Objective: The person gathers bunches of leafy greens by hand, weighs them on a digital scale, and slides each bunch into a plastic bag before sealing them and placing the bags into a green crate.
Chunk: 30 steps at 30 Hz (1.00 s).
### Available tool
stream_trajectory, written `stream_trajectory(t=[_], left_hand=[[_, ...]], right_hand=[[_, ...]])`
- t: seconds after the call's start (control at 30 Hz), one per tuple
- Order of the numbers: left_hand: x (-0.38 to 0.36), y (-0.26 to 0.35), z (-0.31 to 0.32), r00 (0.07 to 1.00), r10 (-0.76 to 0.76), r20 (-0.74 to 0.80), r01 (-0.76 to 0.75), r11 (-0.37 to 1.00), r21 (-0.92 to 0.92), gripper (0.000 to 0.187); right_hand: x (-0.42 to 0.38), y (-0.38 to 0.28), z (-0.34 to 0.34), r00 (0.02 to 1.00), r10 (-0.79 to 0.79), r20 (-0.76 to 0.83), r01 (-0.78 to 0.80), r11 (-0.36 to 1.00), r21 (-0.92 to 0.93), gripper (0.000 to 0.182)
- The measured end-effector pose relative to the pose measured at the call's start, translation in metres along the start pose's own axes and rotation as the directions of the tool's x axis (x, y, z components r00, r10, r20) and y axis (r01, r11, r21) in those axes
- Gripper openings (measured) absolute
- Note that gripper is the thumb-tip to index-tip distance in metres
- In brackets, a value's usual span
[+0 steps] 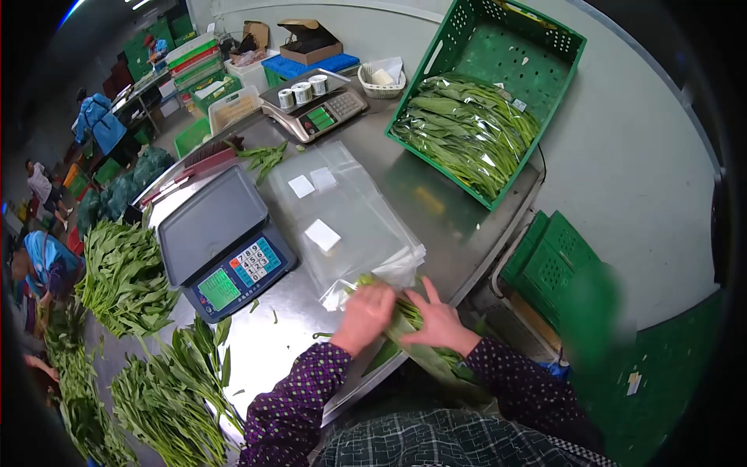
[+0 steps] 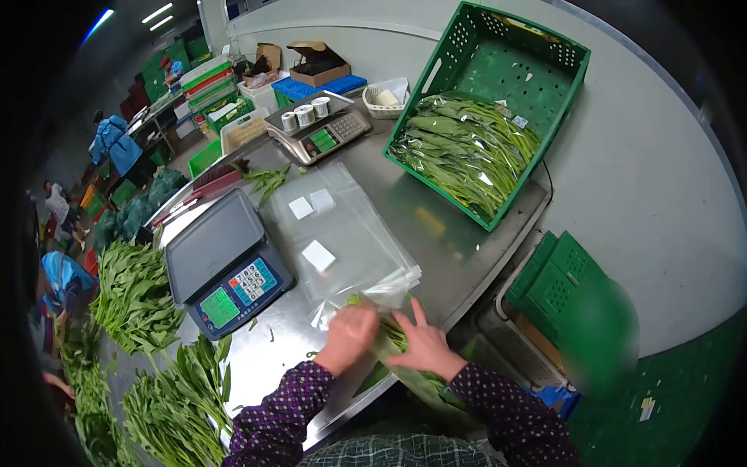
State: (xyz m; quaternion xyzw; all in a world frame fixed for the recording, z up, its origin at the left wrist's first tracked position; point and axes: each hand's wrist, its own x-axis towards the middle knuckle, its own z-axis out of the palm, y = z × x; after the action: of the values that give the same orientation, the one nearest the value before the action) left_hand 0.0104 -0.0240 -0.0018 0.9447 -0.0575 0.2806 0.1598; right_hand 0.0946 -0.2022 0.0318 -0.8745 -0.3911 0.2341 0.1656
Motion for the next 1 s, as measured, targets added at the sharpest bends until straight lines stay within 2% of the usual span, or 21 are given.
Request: stream_trajectory(t=[0.07,0.1,0.13,0.17,0.2,0.23,0.3,0.4,0.43,0.47,0.53,0.6,0.63,0.73,0.77,0.8,0.83,0.87,0.93,1.0], left_hand=[[-0.022,0.01,0.012,0.991,0.123,-0.044,-0.121,0.992,0.044,0.037],[-0.038,0.013,0.014,0.997,0.065,-0.033,-0.065,0.998,0.0,0.045],[-0.05,0.021,0.015,0.99,-0.098,-0.1,0.105,0.992,0.073,0.052],[-0.058,0.021,0.02,0.938,-0.293,-0.186,0.306,0.951,0.046,0.054],[-0.064,0.019,0.026,0.837,-0.482,-0.26,0.498,0.867,-0.006,0.057],[-0.066,0.007,0.041,0.72,-0.589,-0.367,0.585,0.8,-0.136,0.051],[-0.058,-0.022,0.067,0.411,-0.759,-0.505,0.657,0.63,-0.414,0.039],[-0.06,-0.03,0.058,0.412,-0.911,0.027,0.819,0.357,-0.449,0.02],[-0.069,-0.014,0.058,0.583,-0.807,-0.092,0.733,0.571,-0.37,0.025],[-0.081,0.001,0.057,0.589,-0.801,0.107,0.763,0.508,-0.399,0.025],[-0.09,0.021,0.054,0.552,-0.807,0.21,0.743,0.362,-0.563,0.025],[-0.102,-0.013,0.078,0.386,-0.904,0.185,0.81,0.236,-0.537,0.026],[-0.088,-0.01,0.051,0.362,-0.928,0.09,0.808,0.264,-0.527,0.017],[-0.097,0.008,0.02,0.374,-0.905,-0.202,0.697,0.417,-0.583,0.005],[-0.111,0.006,0.026,0.419,-0.886,-0.201,0.679,0.452,-0.578,0.012],[-0.117,0.004,0.025,0.56,-0.785,-0.263,0.623,0.609,-0.49,0.014],[-0.123,0.002,0.023,0.692,-0.656,-0.302,0.538,0.747,-0.389,0.016],[-0.127,-0.002,0.02,0.801,-0.501,-0.326,0.424,0.861,-0.281,0.018],[-0.13,-0.007,0.011,0.88,-0.403,-0.253,0.398,0.914,-0.072,0.022],[-0.129,-0.013,0.003,0.917,-0.374,-0.136,0.389,0.915,0.107,0.019]], right_hand=[[0.009,0.011,0.013,0.998,-0.033,-0.059,0.042,0.987,0.152,0.095],[0.008,0.016,0.015,0.997,-0.029,-0.073,0.047,0.964,0.26,0.095],[0.007,0.02,0.019,0.996,-0.025,-0.087,0.055,0.929,0.367,0.096],[0.002,0.024,0.024,0.995,-0.03,-0.096,0.068,0.905,0.42,0.098],[0.002,0.02,0.024,0.995,-0.024,-0.092,0.061,0.899,0.434,0.099],[-0.002,0.015,0.025,0.997,-0.014,-0.08,0.049,0.894,0.446,0.099],[0.0,0.008,0.028,0.998,-0.005,-0.057,0.03,0.887,0.461,0.101],[0.014,0.001,0.032,0.999,0.016,-0.034,0.002,0.874,0.486,0.1],[0.024,0.007,0.038,0.998,0.048,-0.034,-0.022,0.845,0.534,0.099],[0.037,0.017,0.049,0.996,0.083,-0.029,-0.05,0.811,0.583,0.099],[0.048,0.02,0.061,0.993,0.118,0.002,-0.088,0.729,0.679,0.095],[0.061,0.008,0.061,0.993,0.11,0.047,-0.107,0.64,0.761,0.09],[0.045,-0.018,0.042,0.993,0.118,-0.017,-0.068,0.682,0.728,0.077],[0.028,0.004,0.047,0.937,0.125,0.327,-0.349,0.273,0.897,0.067],[0.045,0.048,0.092,0.979,0.103,0.178,-0.205,0.434,0.877,0.053],[0.042,0.041,0.093,0.987,0.157,-0.04,-0.056,0.563,0.825,0.049],[0.038,0.034,0.096,0.948,0.18,-0.262,0.072,0.682,0.728,0.045],[0.038,0.025,0.096,0.863,0.162,-0.478,0.176,0.79,0.587,0.041],[0.056,0.011,0.086,0.762,0.073,-0.643,0.268,0.869,0.416,0.03],[0.071,0.027,0.089,0.886,-0.105,-0.452,0.242,0.935,0.258,0.028]])
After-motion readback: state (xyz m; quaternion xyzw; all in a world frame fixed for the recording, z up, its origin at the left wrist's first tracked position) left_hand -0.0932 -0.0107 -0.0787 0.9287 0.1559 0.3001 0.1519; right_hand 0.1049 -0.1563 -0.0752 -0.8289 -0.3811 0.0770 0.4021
